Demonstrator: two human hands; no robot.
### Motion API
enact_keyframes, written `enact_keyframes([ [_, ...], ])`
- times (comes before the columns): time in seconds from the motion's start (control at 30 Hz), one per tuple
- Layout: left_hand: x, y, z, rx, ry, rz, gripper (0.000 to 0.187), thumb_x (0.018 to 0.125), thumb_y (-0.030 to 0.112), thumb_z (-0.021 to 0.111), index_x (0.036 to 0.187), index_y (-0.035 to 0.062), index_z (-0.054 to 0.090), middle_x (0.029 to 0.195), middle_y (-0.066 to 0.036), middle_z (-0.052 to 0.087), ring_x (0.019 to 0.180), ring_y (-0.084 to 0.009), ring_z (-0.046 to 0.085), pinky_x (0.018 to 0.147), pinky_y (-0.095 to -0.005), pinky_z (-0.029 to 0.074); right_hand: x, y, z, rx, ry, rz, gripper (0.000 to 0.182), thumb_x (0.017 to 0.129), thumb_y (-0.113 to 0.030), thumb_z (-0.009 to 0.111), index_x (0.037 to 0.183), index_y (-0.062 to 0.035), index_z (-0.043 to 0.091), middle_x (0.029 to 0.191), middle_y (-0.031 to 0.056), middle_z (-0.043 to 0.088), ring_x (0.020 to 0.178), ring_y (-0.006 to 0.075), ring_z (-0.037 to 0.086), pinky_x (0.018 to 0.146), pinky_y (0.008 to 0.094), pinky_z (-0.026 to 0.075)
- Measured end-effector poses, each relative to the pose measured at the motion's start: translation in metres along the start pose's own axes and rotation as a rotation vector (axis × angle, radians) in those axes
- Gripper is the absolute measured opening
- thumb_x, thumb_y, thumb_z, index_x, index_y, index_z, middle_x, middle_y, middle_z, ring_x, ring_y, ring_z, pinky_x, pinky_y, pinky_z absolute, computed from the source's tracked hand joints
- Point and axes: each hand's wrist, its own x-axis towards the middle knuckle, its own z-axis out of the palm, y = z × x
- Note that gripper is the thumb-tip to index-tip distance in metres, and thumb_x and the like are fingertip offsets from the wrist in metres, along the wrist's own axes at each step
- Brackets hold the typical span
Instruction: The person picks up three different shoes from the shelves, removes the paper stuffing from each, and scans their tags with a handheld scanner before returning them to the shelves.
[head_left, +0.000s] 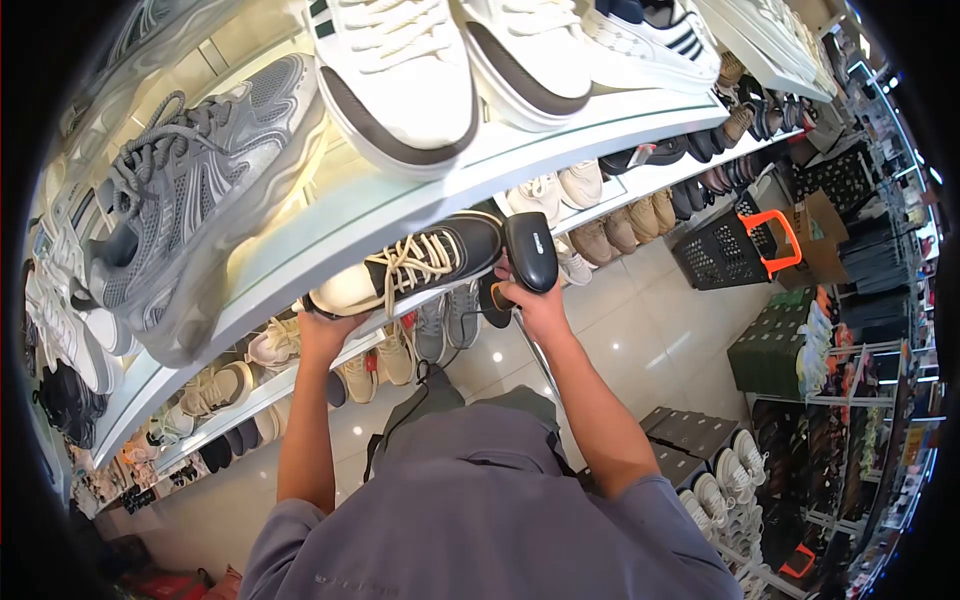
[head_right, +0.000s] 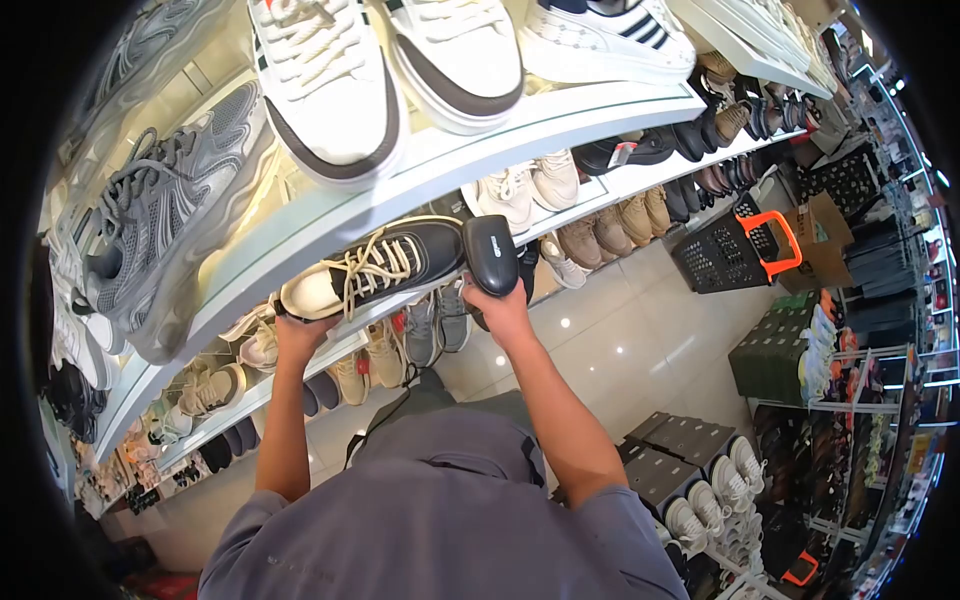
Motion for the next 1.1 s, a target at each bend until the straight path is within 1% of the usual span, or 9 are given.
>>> enact_keyframes([
  [0.13, 0.021, -0.009, -0.023, 0.117, -0.088, 0.005, 0.062, 0.063, 0.018, 0.086, 0.116, -0.0019, 0.058, 0.109, -0.01, 0.065, 0.096, -0.0232, 0.063, 0.088, -0.0348, 0.05, 0.007, -0.007, 0.029, 0.013, -0.035, 0.018, 0.049, 0.073, 0.009, 0.061, 0.121, -0.0006, 0.055, 0.111, 0.0073, 0.058, 0.104, 0.021, 0.059, 0.092, 0.039, 0.047],
  [0.17, 0.038, -0.042, -0.036, 0.254, -0.245, -0.067, 0.053, 0.081, 0.035, 0.072, 0.121, 0.0026, 0.059, 0.123, -0.014, 0.061, 0.109, -0.028, 0.057, 0.095, -0.0369, 0.044, 0.012, -0.01, 0.036, 0.009, -0.031, 0.024, 0.049, 0.073, 0.009, 0.061, 0.121, -0.0006, 0.055, 0.111, 0.0073, 0.058, 0.104, 0.021, 0.059, 0.092, 0.039, 0.047],
  [0.23, 0.067, -0.113, -0.056, 0.498, 0.038, 0.21, 0.047, 0.09, 0.034, 0.06, 0.123, 0.0012, 0.057, 0.127, -0.015, 0.058, 0.116, -0.0287, 0.053, 0.098, -0.0381, 0.041, 0.032, -0.018, 0.052, -0.042, -0.029, -0.016, 0.04, 0.072, 0.003, 0.067, 0.111, 0.003, 0.058, 0.097, 0.008, 0.065, 0.093, 0.0168, 0.063, 0.082, 0.0304, 0.048],
  [0.37, 0.075, -0.114, -0.072, 0.371, 0.052, 0.193, 0.045, 0.09, 0.031, 0.061, 0.123, 0.0014, 0.057, 0.126, -0.015, 0.057, 0.115, -0.0278, 0.053, 0.099, -0.0377, 0.041, 0.082, -0.029, 0.077, -0.081, -0.085, -0.105, 0.025, 0.075, -0.004, 0.067, 0.098, 0.0011, 0.059, 0.085, 0.0025, 0.06, 0.074, 0.0104, 0.055, 0.068, 0.0267, 0.045],
  [0.5, 0.093, -0.105, -0.078, 0.215, 0.076, 0.19, 0.043, 0.09, 0.028, 0.061, 0.124, 0.0016, 0.056, 0.126, -0.014, 0.057, 0.115, -0.0267, 0.053, 0.099, -0.0372, 0.041, 0.127, -0.016, 0.092, -0.011, -0.029, -0.042, 0.037, 0.09, -0.013, 0.058, 0.123, 0.0025, 0.052, 0.12, 0.0095, 0.057, 0.107, 0.0174, 0.053, 0.087, 0.0307, 0.046],
  [0.6, 0.128, -0.087, -0.061, 0.111, 0.057, 0.161, 0.042, 0.09, 0.025, 0.062, 0.124, 0.0017, 0.055, 0.125, -0.013, 0.057, 0.114, -0.0259, 0.053, 0.099, -0.0368, 0.041, 0.142, -0.012, 0.1, 0.132, 0.017, 0.01, 0.036, 0.09, -0.016, 0.056, 0.121, 0.0015, 0.055, 0.117, 0.0103, 0.06, 0.105, 0.0176, 0.055, 0.087, 0.0311, 0.046],
  [0.87, 0.105, -0.06, -0.081, -0.091, -0.016, 0.077, 0.04, 0.089, 0.019, 0.064, 0.124, 0.0021, 0.053, 0.124, -0.011, 0.056, 0.113, -0.0236, 0.053, 0.1, -0.0357, 0.042, 0.164, -0.004, 0.105, -0.147, -0.085, -0.034, 0.033, 0.084, -0.013, 0.06, 0.114, 0.0008, 0.06, 0.108, 0.0119, 0.064, 0.097, 0.0192, 0.059, 0.082, 0.0309, 0.048],
  [1.03, 0.245, -0.034, -0.002, -0.245, -0.008, 0.032, 0.039, 0.089, 0.014, 0.065, 0.125, 0.0023, 0.052, 0.123, -0.01, 0.055, 0.113, -0.0223, 0.054, 0.101, -0.035, 0.042, 0.172, 0.01, 0.098, 0.0, -0.169, -0.081, 0.038, 0.07, -0.017, 0.07, 0.104, -0.003, 0.065, 0.091, 0.0096, 0.067, 0.082, 0.0195, 0.061, 0.074, 0.032, 0.047],
  [1.1, 0.206, -0.032, -0.015, -0.324, 0.005, 0.013, 0.039, 0.089, 0.013, 0.065, 0.125, 0.0024, 0.052, 0.123, -0.009, 0.055, 0.112, -0.0217, 0.054, 0.101, -0.0347, 0.042, 0.174, 0.006, 0.1, -0.082, -0.128, -0.129, 0.035, 0.068, -0.016, 0.069, 0.101, -0.0037, 0.066, 0.091, 0.0085, 0.067, 0.082, 0.0186, 0.061, 0.073, 0.031, 0.047],
])
